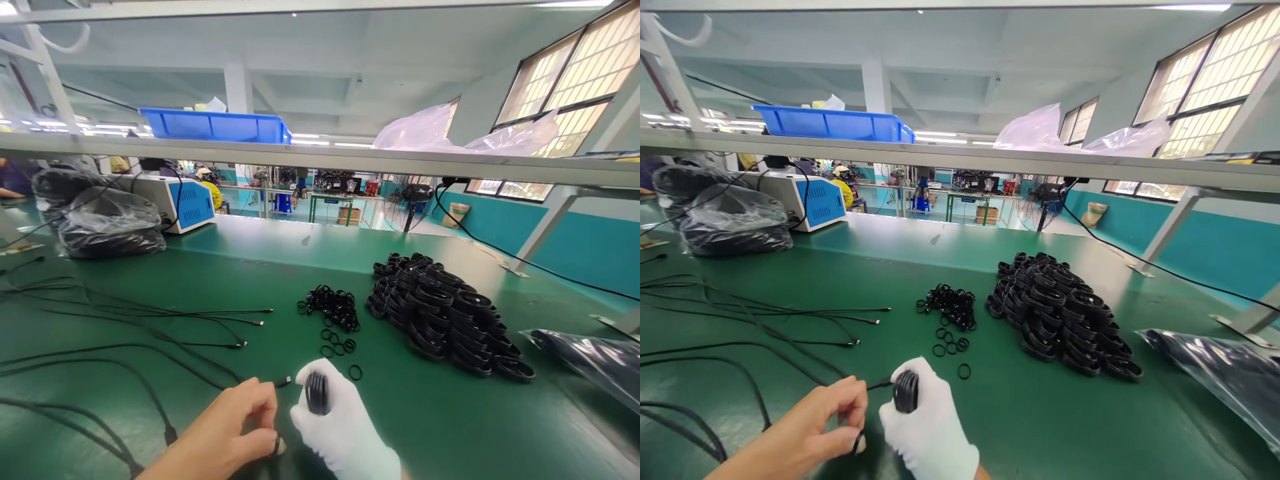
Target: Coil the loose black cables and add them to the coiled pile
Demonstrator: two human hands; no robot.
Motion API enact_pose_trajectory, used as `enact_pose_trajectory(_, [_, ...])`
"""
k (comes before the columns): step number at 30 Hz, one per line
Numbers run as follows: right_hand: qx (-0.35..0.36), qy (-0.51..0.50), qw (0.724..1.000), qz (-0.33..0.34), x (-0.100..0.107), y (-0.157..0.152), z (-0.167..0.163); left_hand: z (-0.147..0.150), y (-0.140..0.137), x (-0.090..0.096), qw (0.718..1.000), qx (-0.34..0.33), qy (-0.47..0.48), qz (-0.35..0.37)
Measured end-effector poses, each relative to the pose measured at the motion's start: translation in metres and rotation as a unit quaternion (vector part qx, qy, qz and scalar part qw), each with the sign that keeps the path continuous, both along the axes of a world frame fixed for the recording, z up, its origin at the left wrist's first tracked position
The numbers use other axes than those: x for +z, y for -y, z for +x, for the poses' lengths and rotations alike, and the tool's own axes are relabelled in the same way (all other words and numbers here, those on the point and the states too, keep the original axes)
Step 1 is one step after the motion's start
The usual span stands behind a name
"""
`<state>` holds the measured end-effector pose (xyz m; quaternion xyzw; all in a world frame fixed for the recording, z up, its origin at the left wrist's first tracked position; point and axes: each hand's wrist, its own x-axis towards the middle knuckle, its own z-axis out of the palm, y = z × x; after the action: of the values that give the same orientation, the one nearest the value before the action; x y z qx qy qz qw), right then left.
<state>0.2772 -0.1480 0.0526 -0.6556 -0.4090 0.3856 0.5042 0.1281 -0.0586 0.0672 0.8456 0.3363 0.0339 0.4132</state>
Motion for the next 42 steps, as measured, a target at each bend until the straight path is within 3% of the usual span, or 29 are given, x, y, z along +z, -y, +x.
enact_pose_trajectory(6, [-0.012, -0.075, 0.997, -0.033, -0.001, -0.002, -0.001, -0.001, 0.002, 0.002, 0.999, -0.03, 0.013, 0.0])
enact_pose_trajectory(10, [0.097, -0.148, 0.978, -0.109, -0.002, -0.001, 0.0, -0.003, 0.004, 0.005, 0.999, 0.016, 0.05, -0.015])
enact_pose_trajectory(13, [0.182, -0.172, 0.96, -0.125, -0.011, -0.002, -0.002, -0.001, 0.006, 0.001, 0.994, 0.033, 0.091, -0.056])
enact_pose_trajectory(15, [0.195, -0.171, 0.96, -0.11, -0.02, -0.003, -0.004, 0.001, 0.009, -0.003, 0.989, 0.024, 0.112, -0.089])
enact_pose_trajectory(20, [0.123, -0.085, 0.989, -0.005, -0.038, -0.004, -0.002, 0.003, 0.019, -0.004, 0.992, 0.003, 0.092, -0.084])
enact_pose_trajectory(26, [0.164, 0.06, 0.985, -0.019, -0.049, 0.003, -0.001, 0.011, 0.02, 0.001, 1.0, -0.001, -0.007, 0.024])
enact_pose_trajectory(29, [0.132, 0.079, 0.988, -0.019, -0.042, 0.001, -0.009, 0.012, 0.003, 0.002, 0.998, -0.048, -0.044, -0.011])
enact_pose_trajectory(31, [0.106, 0.05, 0.993, -0.031, -0.032, -0.001, -0.013, 0.009, -0.01, 0.003, 0.994, -0.08, -0.05, -0.064])
enact_pose_trajectory(34, [0.098, -0.083, 0.988, -0.084, -0.019, -0.004, -0.014, 0.002, -0.019, 0.003, 0.992, -0.079, -0.009, -0.097])
enact_pose_trajectory(38, [0.172, -0.282, 0.94, -0.082, -0.017, -0.005, -0.005, -0.005, -0.008, 0.001, 0.992, -0.015, 0.052, -0.113])
enact_pose_trajectory(40, [0.198, -0.3, 0.928, -0.092, -0.019, -0.006, -0.002, -0.003, 0.006, 0.0, 0.994, 0.032, 0.063, -0.084])
enact_pose_trajectory(42, [0.178, -0.249, 0.948, -0.089, -0.019, -0.006, 0.001, 0.002, 0.024, 0.0, 0.995, 0.065, 0.075, -0.006])
